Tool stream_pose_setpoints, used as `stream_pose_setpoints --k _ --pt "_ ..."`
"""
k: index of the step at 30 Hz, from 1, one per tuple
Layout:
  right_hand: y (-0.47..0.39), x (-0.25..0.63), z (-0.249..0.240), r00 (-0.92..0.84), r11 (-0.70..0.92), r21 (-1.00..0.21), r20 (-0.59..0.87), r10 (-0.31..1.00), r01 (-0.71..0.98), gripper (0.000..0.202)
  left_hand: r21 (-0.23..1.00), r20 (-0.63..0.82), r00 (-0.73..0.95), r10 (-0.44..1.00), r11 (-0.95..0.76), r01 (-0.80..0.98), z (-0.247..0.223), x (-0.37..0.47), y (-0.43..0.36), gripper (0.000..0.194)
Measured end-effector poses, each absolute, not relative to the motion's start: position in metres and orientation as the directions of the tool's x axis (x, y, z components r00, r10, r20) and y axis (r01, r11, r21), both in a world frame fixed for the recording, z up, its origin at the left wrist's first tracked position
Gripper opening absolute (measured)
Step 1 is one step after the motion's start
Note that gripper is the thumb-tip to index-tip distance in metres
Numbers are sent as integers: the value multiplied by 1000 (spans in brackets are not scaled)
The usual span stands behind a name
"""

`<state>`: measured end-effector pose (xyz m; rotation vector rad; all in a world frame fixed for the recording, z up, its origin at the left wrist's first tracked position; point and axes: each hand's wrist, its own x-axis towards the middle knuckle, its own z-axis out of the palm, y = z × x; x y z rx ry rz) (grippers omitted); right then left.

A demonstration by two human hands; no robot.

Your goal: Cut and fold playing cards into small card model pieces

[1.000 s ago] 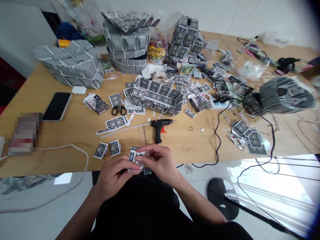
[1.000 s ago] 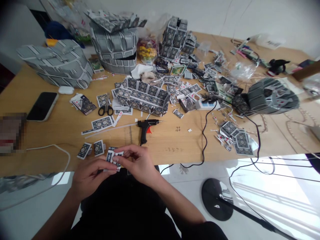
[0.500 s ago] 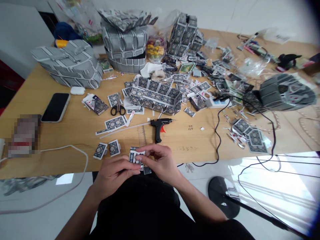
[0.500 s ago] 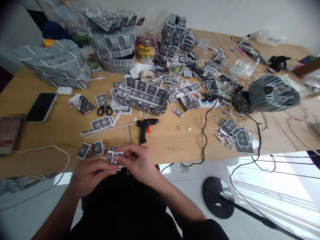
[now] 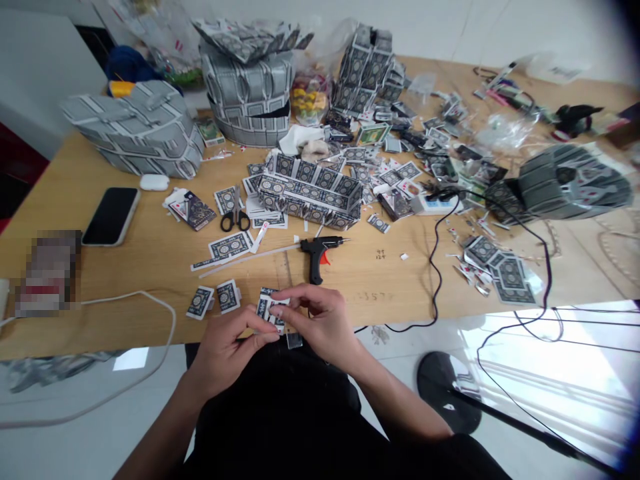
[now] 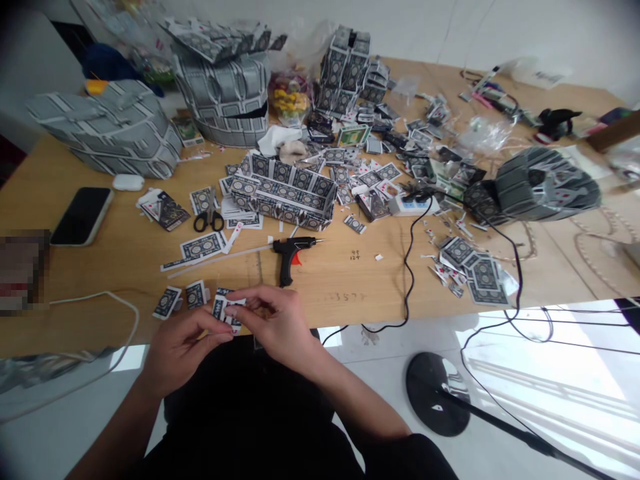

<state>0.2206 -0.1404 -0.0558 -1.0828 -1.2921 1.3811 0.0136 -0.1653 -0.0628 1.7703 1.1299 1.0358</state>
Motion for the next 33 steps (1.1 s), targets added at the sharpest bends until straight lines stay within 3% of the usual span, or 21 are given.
stream_pose_setpoints --k 7,17,22,33 --pt "-141 219 -54 -167 58 -998 55 984 9 21 954 66 213 975 -124 272 -64 20 -173 13" --pt "-141 218 -54 -156 70 -997 65 986 30 23 996 -81 53 995 80 32 -57 34 -174 23" --pt "-141 220 -54 -220 61 -997 69 973 -41 25 985 -172 27 985 173 -8 -56 34 -175 26" --pt "-142 223 -50 -300 102 -987 135 944 -123 30 979 -167 11 986 167 -114 -55 35 -171 35"
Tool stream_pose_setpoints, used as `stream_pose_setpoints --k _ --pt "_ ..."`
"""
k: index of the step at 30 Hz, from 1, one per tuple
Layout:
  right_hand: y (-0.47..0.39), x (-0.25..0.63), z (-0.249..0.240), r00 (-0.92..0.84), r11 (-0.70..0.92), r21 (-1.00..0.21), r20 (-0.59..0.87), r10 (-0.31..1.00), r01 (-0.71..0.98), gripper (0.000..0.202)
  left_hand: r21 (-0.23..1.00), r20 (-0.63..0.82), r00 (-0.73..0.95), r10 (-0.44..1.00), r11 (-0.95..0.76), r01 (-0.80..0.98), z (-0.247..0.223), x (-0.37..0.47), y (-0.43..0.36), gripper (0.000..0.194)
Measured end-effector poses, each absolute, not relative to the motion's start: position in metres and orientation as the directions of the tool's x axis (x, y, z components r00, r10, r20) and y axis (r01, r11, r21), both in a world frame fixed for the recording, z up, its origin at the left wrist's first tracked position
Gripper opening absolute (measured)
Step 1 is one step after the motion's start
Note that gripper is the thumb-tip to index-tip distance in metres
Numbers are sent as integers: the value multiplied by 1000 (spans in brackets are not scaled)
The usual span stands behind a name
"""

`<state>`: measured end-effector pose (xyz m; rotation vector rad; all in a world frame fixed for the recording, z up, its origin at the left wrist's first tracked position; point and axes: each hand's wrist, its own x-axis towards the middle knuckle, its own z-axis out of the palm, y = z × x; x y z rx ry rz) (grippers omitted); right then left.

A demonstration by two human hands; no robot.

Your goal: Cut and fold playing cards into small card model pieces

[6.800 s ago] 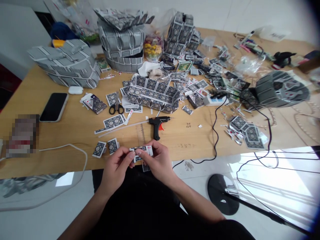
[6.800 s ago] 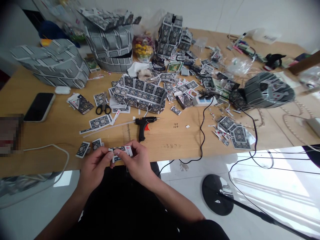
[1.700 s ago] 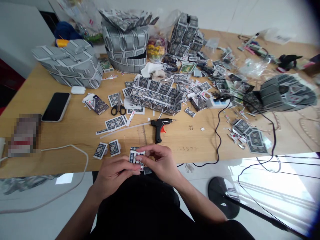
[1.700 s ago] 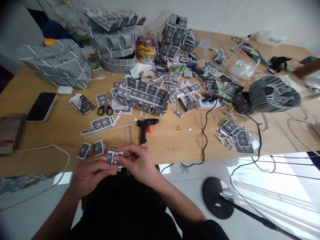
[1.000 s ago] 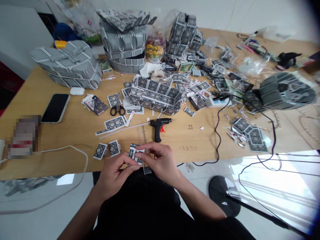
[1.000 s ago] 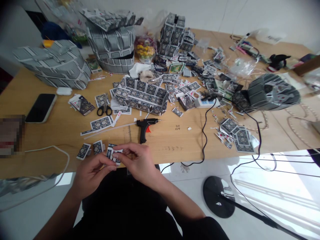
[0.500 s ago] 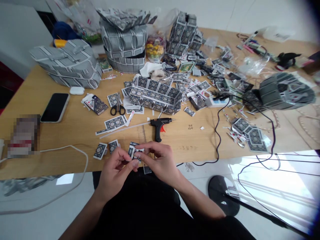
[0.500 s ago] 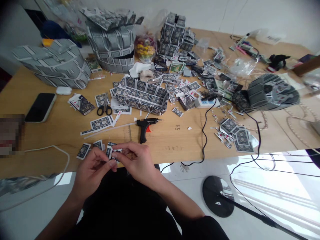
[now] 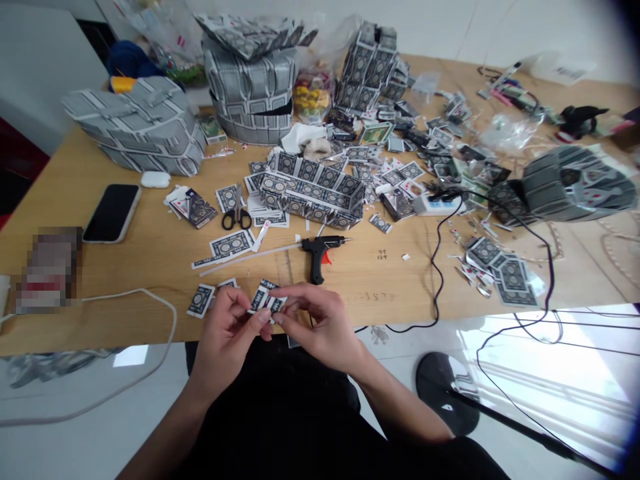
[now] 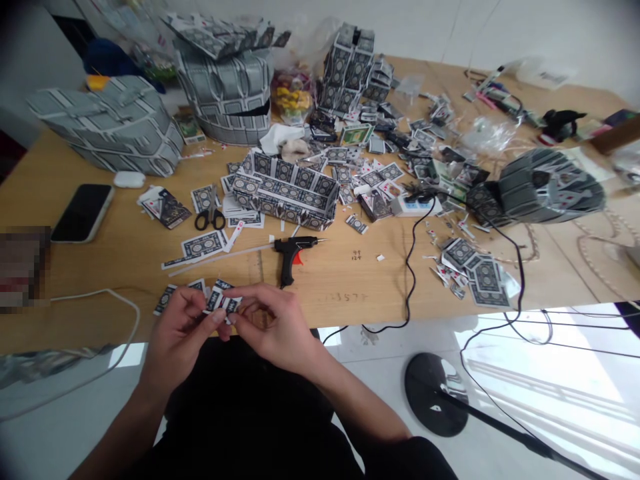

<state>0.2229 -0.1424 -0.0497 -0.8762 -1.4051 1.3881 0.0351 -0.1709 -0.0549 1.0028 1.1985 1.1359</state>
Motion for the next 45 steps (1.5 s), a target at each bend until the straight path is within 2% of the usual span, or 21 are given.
stream_pose_setpoints --k 4,7,11,16,21,28,33,45 --pt "-145 224 -53 -285 152 -987 160 945 -50 40 979 -176 -13 984 174 -106 -55 33 -170 36" --pt "-148 223 -53 -232 310 -950 294 927 35 36 988 -141 -53 989 137 -65 -56 30 -171 36" --pt "-152 220 -48 -182 504 -859 484 856 88 37 1000 3 -102 995 -3 2 -59 27 -173 24" --pt "-152 218 -44 -154 625 -771 608 779 123 35 978 168 -111 980 -151 142 -68 14 -175 22" --pt "-151 219 -43 -190 625 -770 600 777 125 35 911 304 -42 952 -278 306 -70 5 -176 29" --pt "-153 220 -44 -218 642 -762 615 758 83 35 866 367 20 930 -349 358 -65 5 -175 25" --pt "-152 220 -42 -226 612 -788 585 779 70 37 876 382 36 924 -374 305 -66 4 -173 22" --pt "-154 219 -43 -236 464 -885 444 864 34 42 971 221 -7 975 -220 91 -61 15 -171 11"
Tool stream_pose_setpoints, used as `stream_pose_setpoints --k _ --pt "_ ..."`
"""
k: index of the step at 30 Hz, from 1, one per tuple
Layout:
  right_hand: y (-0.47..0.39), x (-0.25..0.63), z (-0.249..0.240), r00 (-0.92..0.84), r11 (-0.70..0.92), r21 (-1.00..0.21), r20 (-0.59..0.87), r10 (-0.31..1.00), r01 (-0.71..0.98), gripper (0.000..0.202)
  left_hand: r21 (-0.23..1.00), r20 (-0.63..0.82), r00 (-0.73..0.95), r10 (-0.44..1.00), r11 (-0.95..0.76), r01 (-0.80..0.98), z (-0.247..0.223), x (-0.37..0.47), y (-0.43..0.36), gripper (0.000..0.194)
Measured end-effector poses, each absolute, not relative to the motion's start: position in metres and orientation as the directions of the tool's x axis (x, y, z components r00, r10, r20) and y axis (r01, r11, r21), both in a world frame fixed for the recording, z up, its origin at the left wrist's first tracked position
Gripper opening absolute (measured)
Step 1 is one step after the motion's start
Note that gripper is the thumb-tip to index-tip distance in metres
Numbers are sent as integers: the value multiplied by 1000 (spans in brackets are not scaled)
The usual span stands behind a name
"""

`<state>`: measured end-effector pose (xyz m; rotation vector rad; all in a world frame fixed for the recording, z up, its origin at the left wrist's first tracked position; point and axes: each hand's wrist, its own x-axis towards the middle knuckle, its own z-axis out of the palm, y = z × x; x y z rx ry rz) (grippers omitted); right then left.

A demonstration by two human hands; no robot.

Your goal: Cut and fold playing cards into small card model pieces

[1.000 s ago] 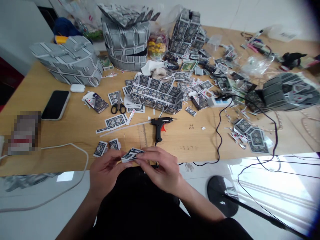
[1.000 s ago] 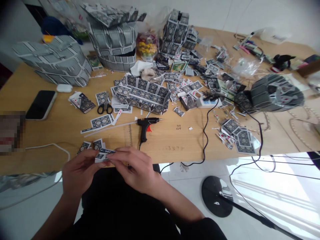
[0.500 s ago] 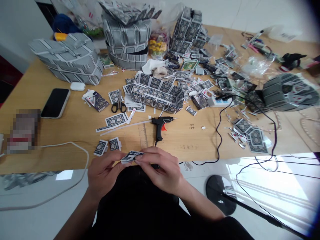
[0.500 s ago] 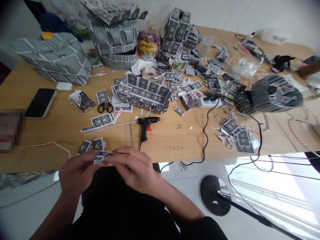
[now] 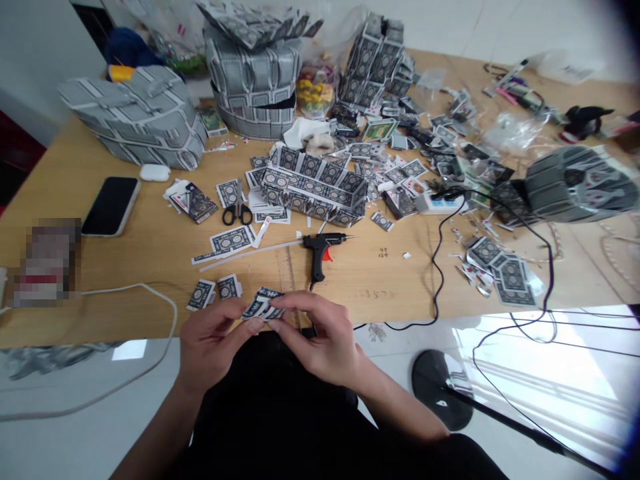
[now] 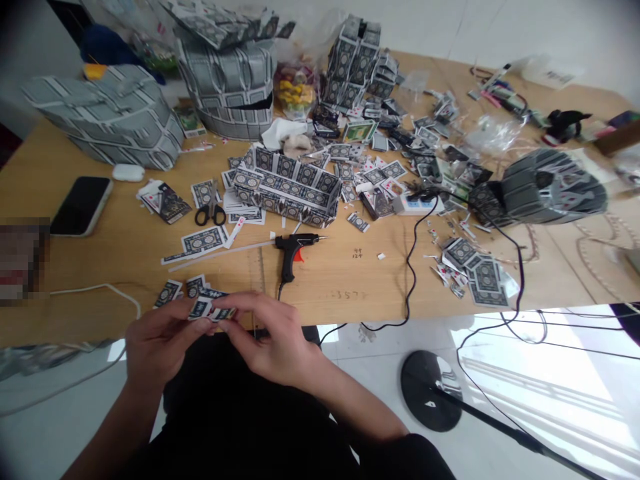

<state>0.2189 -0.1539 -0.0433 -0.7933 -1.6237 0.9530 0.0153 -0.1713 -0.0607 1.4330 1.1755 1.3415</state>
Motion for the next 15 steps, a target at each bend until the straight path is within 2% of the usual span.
stream_pose_setpoints --k 4,7,10,12,15 --pt "-156 219 -46 -229 388 -920 367 902 53 41 986 140 -8 990 -139 93 -59 15 -173 11" --pt "-156 219 -47 -235 281 -960 272 933 5 40 991 91 16 996 -93 99 -59 13 -171 23" --pt "-153 217 -46 -260 77 -984 118 958 -163 37 992 54 58 997 -60 111 -60 11 -169 28" --pt "-150 216 -46 -293 -72 -958 14 956 -279 36 992 34 84 996 -44 119 -59 12 -167 29" --pt "-147 216 -45 -316 -250 -902 -136 939 -353 34 992 6 121 993 -22 126 -56 15 -165 36"
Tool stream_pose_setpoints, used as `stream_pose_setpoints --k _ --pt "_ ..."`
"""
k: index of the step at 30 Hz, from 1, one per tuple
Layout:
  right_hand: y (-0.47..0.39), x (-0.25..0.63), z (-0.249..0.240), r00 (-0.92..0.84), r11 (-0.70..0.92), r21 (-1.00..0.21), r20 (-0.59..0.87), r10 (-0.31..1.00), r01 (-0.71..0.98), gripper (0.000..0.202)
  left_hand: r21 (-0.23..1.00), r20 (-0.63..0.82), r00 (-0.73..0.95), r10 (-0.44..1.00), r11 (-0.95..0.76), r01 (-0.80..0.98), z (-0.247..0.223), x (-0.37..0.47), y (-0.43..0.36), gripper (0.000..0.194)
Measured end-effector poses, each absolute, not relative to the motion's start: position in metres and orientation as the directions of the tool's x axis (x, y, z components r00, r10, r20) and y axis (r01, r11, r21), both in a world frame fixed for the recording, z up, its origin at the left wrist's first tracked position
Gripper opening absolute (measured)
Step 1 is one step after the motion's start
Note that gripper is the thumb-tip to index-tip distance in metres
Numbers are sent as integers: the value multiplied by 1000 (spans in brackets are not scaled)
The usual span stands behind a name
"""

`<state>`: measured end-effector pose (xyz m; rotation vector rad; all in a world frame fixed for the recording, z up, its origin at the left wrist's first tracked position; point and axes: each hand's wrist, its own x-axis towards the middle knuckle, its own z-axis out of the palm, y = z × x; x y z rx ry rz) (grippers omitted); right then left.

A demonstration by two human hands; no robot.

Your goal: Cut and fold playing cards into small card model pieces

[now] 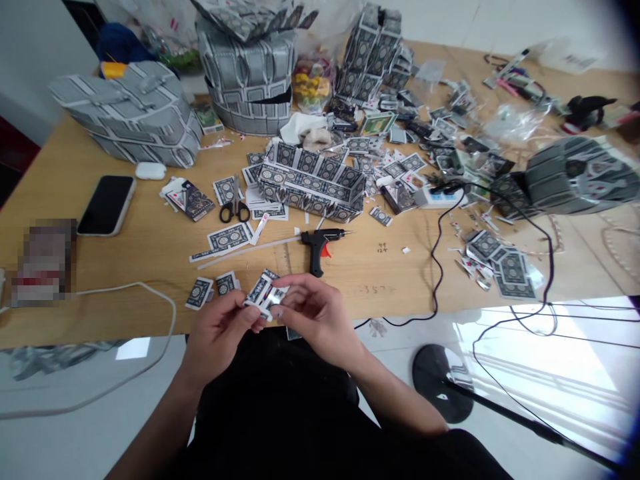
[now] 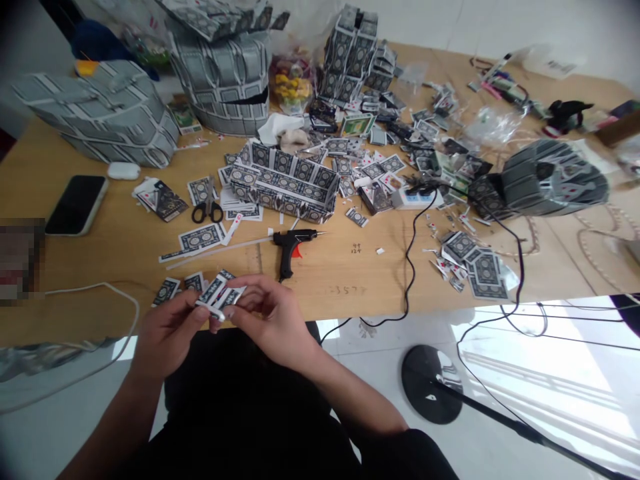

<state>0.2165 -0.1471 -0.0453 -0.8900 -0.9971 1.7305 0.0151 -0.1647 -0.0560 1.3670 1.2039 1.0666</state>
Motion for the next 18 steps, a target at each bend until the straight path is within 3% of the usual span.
stream_pose_setpoints --k 5,10,14,18 --pt "-148 216 -45 -286 -371 -855 -277 918 -363 32 996 -42 137 990 30 88 -51 23 -161 44" --pt "-150 212 -47 -222 -343 -875 -279 934 -343 36 996 -83 176 981 89 -28 -55 24 -163 40" --pt "-150 211 -52 -236 -337 -877 -267 934 -342 36 996 -81 157 984 86 -21 -58 24 -165 37" --pt "-144 217 -56 -312 -341 -877 -237 920 -339 54 998 -63 167 984 60 22 -58 18 -166 39"
